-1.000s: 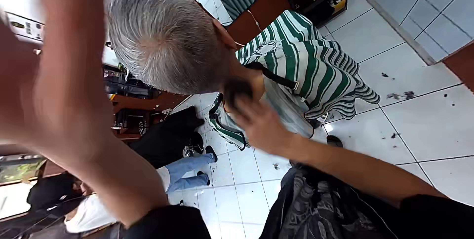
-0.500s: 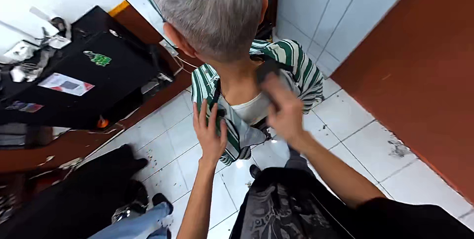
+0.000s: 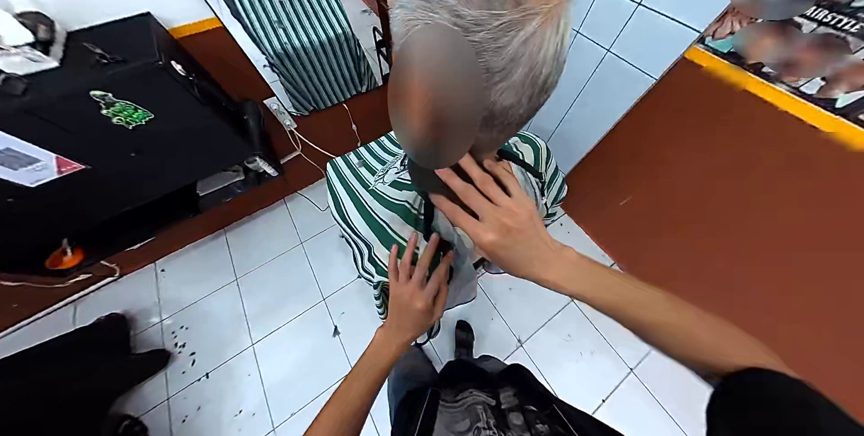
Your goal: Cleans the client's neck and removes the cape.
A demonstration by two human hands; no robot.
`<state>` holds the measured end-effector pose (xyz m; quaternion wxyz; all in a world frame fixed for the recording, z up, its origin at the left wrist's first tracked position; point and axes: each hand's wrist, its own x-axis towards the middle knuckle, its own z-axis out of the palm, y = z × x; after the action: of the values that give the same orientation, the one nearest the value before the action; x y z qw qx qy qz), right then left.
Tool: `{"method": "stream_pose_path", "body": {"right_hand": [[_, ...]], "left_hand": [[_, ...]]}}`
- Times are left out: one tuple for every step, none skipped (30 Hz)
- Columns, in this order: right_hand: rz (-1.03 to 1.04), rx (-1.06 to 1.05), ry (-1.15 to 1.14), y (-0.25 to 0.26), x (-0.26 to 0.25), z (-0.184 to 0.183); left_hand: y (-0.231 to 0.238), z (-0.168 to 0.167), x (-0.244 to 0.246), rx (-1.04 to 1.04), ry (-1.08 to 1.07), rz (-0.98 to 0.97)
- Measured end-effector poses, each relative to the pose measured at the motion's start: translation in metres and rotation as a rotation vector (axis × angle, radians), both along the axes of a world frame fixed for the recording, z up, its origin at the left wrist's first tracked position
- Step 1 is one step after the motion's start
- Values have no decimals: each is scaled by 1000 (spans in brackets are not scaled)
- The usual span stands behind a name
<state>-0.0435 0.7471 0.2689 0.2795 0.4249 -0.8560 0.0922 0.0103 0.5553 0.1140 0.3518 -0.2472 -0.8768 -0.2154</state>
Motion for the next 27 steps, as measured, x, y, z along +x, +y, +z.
{"method": "stream_pose_path", "body": {"right_hand": [[-5,124,-72,3,4,-2],[12,197,-104,5,11,4],[41,216,-85,5,17,17],[43,197,-44,0,22,32],[16,192,9,-8,24,41],[-14,224,27,-18,21,42],[-56,292,1,-27,15,37],[-107,351,-50,-36,12,29],[-133,366,-97,-45,15,27],[-151,331,-106,-56,19,33],[-185,275,-85,-68,22,47],[-253,233,-52,-79,25,59],[-327,218,-39,-87,26,60],[-376,228,-81,-91,27,51],[-386,254,-141,-94,32,38],[-344,260,-186,-96,38,32],[-303,246,-222,-102,43,40],[-295,207,-224,-112,47,62],[-310,160,-180,-122,47,91],[-344,141,-75,-129,40,121],[-377,154,50,-133,27,150],[-407,190,145,-134,10,175],[-439,234,201,-135,-12,197],[-474,277,218,-135,-35,215],[-522,322,203,-134,-57,229],[-577,369,159,-135,-76,237],[-616,411,100,-136,-91,240]], "left_hand": [[-2,-1,-1,6,1,-25],[-3,0,-4,24,7,-50],[-4,0,-7,48,15,-73],[-4,0,-8,72,16,-99],[-6,0,-7,93,11,-130],[-7,0,-7,110,11,-162],[-10,0,-8,121,12,-199],[-15,1,-10,125,8,-240],[-22,1,-9,132,-1,-284],[-27,2,-10,151,-4,-316],[-30,2,-12,175,-3,-340],[-33,2,-14,195,-16,-373],[-38,1,-15,207,-29,-417],[-42,-1,-16,208,-38,-452],[-46,-1,-15,202,-47,-482],[-49,0,-15,200,-44,-497],[-51,2,-16,202,-39,-506],[-54,4,-16,205,-52,-522],[-57,5,-15,197,-75,-548],[-59,5,-16,189,-94,-572],[-60,5,-17,187,-99,-586],[-61,4,-18,190,-99,-597],[-61,4,-18,196,-102,-606],[-62,4,-18,203,-105,-611],[-63,4,-18,207,-106,-614],[-63,4,-18,207,-104,-615],[-64,4,-18,204,-102,-615]]}}
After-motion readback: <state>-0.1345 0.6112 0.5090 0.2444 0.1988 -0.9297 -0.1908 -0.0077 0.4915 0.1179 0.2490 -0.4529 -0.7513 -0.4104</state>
